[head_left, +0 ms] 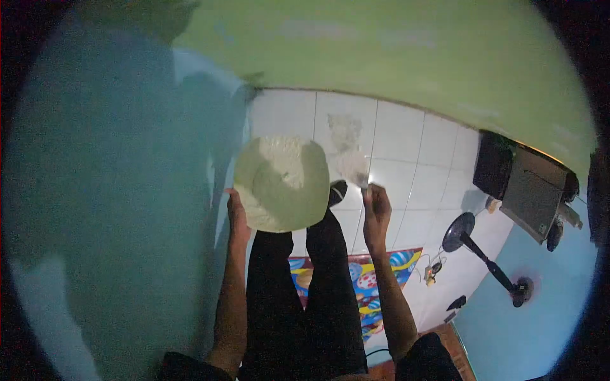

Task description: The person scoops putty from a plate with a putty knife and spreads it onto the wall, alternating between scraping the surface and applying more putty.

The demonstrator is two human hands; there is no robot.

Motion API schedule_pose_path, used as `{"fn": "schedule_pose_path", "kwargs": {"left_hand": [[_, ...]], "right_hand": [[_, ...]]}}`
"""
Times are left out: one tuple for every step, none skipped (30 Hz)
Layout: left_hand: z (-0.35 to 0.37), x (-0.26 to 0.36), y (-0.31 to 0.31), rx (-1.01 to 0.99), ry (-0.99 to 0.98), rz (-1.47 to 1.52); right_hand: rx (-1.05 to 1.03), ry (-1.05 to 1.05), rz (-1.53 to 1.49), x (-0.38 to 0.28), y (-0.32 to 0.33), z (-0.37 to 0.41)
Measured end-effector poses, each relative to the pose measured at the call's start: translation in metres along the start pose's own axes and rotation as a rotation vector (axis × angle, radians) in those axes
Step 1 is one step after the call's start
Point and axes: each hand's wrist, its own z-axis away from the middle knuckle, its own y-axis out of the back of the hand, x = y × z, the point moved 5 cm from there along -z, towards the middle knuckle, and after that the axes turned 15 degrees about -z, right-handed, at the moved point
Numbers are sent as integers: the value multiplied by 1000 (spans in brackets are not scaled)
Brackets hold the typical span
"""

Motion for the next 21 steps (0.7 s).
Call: {"fn": "schedule_pose_path", "kwargs": {"left_hand": [[4,5,7,-27,-53,14],[10,9,9,-54,-108,28],[20,12,11,-65,-137,31],[28,17,13,-58,-148,39],[37,23,16,-53,-159,44],[51,35,15,-66,-180,39],[64,44,14,-32,-152,45],[75,49,15,4,-110,46],[84,56,15,-10,-95,46],[98,65,12,-17,-113,47],[112,72,12,-12,-140,4],[123,86,6,-8,-181,-33],[130,96,1,-16,-203,-25],[142,99,0,-46,-201,2],[138,104,0,-81,-203,34],[143,113,1,-81,-221,43],[148,117,2,-73,-212,-12],[138,119,4,-68,-201,-59],[128,116,7,-64,-208,-44],[117,110,10,-120,-218,2],[114,109,12,-177,-228,48]], "right_hand": [[-18,18,38,-11,4,8],[-17,47,30,-21,13,16],[-21,-17,20,-28,24,27],[-22,-82,10,-35,32,35],[-12,-56,-3,-47,42,45],[0,-53,-2,-59,51,57],[8,-50,-1,-73,59,67],[16,-43,-8,-83,69,78],[23,-64,15,-97,76,88],[27,-78,38,-110,87,97],[24,-48,81,-113,99,108],[27,-21,72,-125,108,116],[55,-21,66,-133,117,127],[81,-39,63,-140,126,145],[124,-15,57,-147,125,155],[118,3,51,-154,129,167],[152,-2,60,-161,135,182],[184,-3,76,-162,135,190],[250,17,20,-165,134,204],[239,19,26,-166,134,219],[279,14,-30,-165,139,233]]}}
